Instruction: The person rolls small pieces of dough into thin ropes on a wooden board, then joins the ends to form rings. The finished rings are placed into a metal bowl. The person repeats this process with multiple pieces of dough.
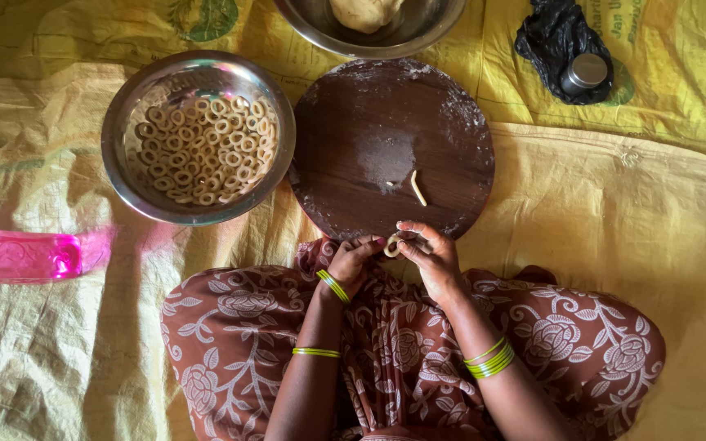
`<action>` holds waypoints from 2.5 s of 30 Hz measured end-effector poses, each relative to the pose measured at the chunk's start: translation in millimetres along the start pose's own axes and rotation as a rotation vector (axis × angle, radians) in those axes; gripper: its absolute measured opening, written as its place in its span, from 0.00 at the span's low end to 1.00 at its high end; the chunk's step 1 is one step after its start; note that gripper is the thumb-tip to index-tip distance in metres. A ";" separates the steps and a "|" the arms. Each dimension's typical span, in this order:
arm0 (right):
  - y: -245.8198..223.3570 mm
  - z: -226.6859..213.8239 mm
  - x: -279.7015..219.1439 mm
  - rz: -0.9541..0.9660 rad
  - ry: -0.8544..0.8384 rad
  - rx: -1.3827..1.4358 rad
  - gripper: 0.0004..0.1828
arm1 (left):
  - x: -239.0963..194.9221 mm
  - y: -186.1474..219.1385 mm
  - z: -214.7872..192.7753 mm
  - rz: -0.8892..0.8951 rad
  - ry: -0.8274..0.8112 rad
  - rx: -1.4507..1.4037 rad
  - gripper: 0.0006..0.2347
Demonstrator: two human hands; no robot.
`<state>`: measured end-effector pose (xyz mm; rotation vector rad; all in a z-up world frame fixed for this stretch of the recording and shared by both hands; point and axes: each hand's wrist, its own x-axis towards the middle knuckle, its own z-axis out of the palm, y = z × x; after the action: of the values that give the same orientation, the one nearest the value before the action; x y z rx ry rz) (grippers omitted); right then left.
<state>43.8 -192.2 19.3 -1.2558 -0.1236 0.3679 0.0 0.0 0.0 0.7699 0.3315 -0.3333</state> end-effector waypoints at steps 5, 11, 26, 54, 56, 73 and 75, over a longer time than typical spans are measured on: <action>-6.5 3.4 -1.0 0.065 0.021 0.065 0.17 | -1.2 1.0 3.2 0.016 -0.010 -0.060 0.05; -0.3 -1.4 1.8 0.018 0.038 0.055 0.15 | 9.9 -5.1 -1.0 0.133 0.150 0.265 0.06; 10.9 -7.5 6.0 0.013 0.074 0.041 0.12 | 28.5 -21.5 -18.6 0.341 0.173 0.435 0.08; -4.9 3.6 0.8 -0.031 0.102 -0.155 0.13 | 20.2 -12.1 -8.5 0.307 0.177 0.479 0.09; -4.5 1.2 0.5 -0.008 0.069 -0.141 0.12 | 20.3 -11.1 -9.4 0.270 0.196 0.502 0.11; -3.7 4.7 1.3 0.029 0.041 -0.119 0.14 | 16.2 -11.8 -9.1 0.176 0.096 0.220 0.09; -1.2 2.6 1.8 0.013 0.058 -0.135 0.14 | 16.7 -13.0 -9.6 0.154 0.117 0.196 0.10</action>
<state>44.9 -189.5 21.0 -1.4004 -0.0918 0.3379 8.0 -4.7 -21.2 1.0045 0.3508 -0.1773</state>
